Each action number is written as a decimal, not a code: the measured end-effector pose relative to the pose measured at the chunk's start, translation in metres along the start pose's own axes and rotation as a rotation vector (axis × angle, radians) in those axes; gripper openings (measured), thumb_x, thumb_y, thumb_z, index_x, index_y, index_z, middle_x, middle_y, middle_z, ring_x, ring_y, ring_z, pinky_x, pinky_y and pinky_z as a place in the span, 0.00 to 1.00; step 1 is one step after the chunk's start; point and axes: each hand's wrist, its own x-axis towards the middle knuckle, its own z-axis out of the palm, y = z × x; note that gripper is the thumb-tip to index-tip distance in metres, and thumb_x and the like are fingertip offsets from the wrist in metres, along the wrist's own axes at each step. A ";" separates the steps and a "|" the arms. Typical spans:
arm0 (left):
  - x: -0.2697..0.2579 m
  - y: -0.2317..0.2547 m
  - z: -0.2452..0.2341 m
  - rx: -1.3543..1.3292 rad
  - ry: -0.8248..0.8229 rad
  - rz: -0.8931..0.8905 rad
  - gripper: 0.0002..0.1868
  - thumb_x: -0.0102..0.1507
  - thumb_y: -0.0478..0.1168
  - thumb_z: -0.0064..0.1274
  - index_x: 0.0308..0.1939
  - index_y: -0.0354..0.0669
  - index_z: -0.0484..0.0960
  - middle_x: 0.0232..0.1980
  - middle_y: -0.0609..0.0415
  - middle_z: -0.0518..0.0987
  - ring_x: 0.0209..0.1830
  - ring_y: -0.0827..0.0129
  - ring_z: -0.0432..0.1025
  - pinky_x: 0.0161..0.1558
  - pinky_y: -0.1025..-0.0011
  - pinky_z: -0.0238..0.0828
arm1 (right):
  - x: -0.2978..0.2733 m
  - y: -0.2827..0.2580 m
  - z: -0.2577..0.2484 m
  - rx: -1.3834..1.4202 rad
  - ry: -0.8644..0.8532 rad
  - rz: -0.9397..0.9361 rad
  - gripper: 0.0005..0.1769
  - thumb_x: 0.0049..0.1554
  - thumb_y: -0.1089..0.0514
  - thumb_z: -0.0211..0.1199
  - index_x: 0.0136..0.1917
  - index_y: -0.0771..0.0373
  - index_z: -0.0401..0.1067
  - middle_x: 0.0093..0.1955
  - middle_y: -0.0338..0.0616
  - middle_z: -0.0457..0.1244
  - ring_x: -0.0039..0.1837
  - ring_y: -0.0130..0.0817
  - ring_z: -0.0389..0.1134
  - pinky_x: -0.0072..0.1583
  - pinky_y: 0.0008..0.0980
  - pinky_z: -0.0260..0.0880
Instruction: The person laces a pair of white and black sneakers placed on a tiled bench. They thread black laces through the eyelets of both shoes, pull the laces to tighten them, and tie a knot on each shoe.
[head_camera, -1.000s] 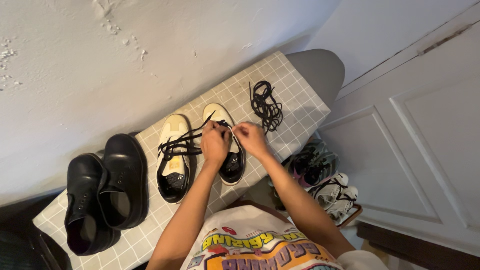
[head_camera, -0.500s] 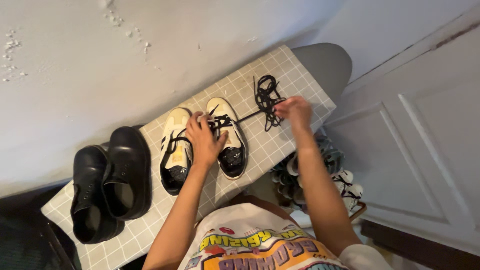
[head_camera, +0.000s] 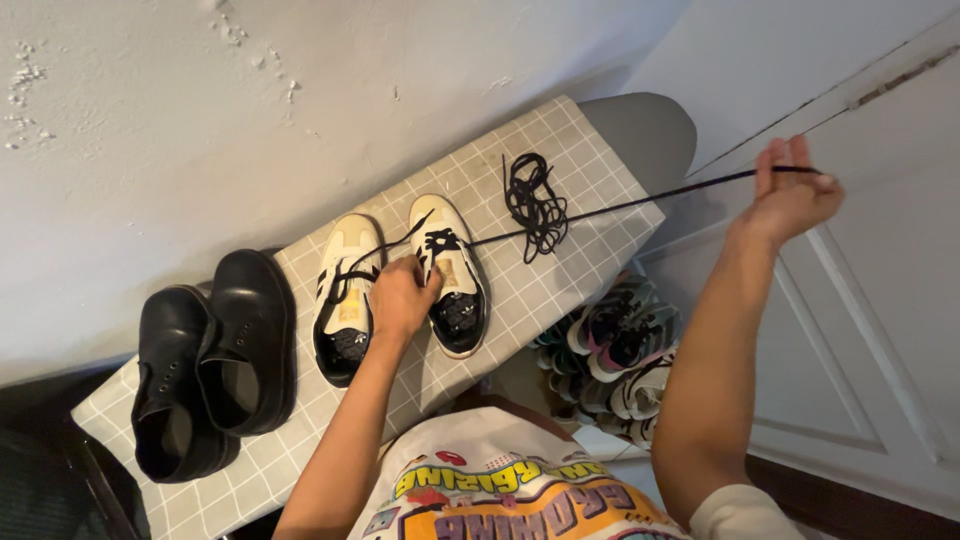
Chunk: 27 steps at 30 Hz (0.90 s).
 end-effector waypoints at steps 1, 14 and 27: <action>0.000 0.001 0.001 -0.016 -0.034 -0.036 0.18 0.61 0.51 0.59 0.30 0.37 0.79 0.37 0.40 0.80 0.39 0.43 0.75 0.43 0.51 0.71 | -0.001 -0.007 0.002 -0.047 0.016 -0.056 0.04 0.62 0.58 0.41 0.50 0.59 0.52 0.65 0.65 0.65 0.60 0.54 0.76 0.63 0.51 0.78; 0.012 0.004 -0.006 -0.235 -0.019 0.155 0.15 0.54 0.38 0.64 0.39 0.34 0.78 0.38 0.41 0.80 0.36 0.49 0.76 0.41 0.58 0.74 | -0.219 0.011 0.114 -0.467 -0.782 -0.037 0.09 0.69 0.53 0.57 0.57 0.60 0.67 0.47 0.38 0.63 0.43 0.25 0.67 0.45 0.27 0.75; 0.020 -0.026 0.010 -0.340 -0.079 -0.047 0.15 0.58 0.41 0.61 0.44 0.35 0.86 0.34 0.42 0.84 0.34 0.56 0.80 0.42 0.64 0.74 | -0.327 0.118 0.082 -0.875 -1.102 0.049 0.08 0.55 0.59 0.71 0.44 0.67 0.80 0.36 0.47 0.72 0.37 0.30 0.72 0.42 0.29 0.71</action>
